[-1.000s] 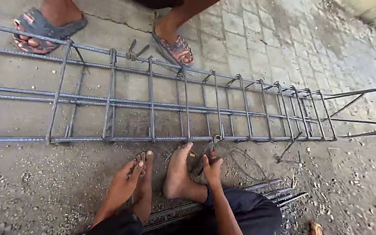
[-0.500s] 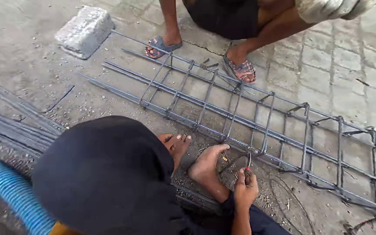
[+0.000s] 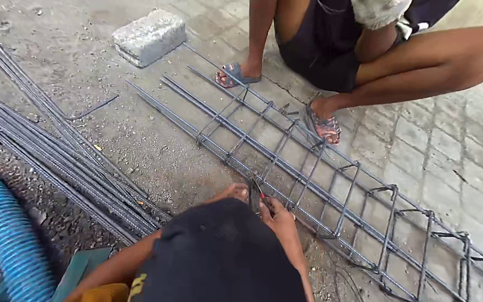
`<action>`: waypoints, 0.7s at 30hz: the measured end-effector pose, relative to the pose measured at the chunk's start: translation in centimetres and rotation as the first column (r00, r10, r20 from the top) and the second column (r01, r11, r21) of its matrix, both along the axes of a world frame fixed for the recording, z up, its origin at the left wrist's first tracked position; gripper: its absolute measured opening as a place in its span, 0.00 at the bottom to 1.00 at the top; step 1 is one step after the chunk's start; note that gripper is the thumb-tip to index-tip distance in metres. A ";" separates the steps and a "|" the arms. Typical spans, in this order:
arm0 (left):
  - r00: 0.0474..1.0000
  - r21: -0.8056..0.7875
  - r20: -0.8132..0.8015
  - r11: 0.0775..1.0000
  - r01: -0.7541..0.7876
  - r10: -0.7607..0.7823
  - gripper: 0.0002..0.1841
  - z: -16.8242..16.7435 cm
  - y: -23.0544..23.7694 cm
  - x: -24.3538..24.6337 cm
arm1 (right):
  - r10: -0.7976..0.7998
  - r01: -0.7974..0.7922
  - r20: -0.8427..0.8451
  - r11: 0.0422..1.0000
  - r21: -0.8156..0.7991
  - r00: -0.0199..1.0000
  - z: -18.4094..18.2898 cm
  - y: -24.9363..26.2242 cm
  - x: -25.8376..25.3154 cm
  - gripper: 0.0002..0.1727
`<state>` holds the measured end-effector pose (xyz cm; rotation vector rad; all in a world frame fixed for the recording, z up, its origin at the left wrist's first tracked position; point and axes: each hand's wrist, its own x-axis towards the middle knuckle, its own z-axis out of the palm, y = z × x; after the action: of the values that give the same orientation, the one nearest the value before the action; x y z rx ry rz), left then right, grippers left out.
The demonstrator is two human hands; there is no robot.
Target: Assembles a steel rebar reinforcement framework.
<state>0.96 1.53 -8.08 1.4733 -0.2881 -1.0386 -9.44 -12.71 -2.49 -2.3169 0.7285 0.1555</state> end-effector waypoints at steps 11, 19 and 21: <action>0.724 -0.139 -0.602 0.848 -0.511 0.338 0.20 -4.6 -6.9 4.9 | 0.286 -0.357 -0.436 0.930 -0.087 0.853 2.6 -0.4 10.4 0.19; 0.543 -0.125 -0.791 0.795 -0.594 0.281 0.20 -5.4 -8.5 6.6 | 0.282 -0.383 -0.446 0.911 -0.152 0.849 2.5 -0.8 12.5 0.20; 0.511 -0.128 -0.811 0.767 -0.628 0.284 0.20 -5.3 -8.9 6.9 | 0.303 -0.413 -0.456 0.896 -0.164 0.837 2.8 -1.0 13.3 0.20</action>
<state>7.87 -7.39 -13.36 0.5515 0.4822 -0.9636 3.82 -13.76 0.32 -2.6906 0.5204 0.8003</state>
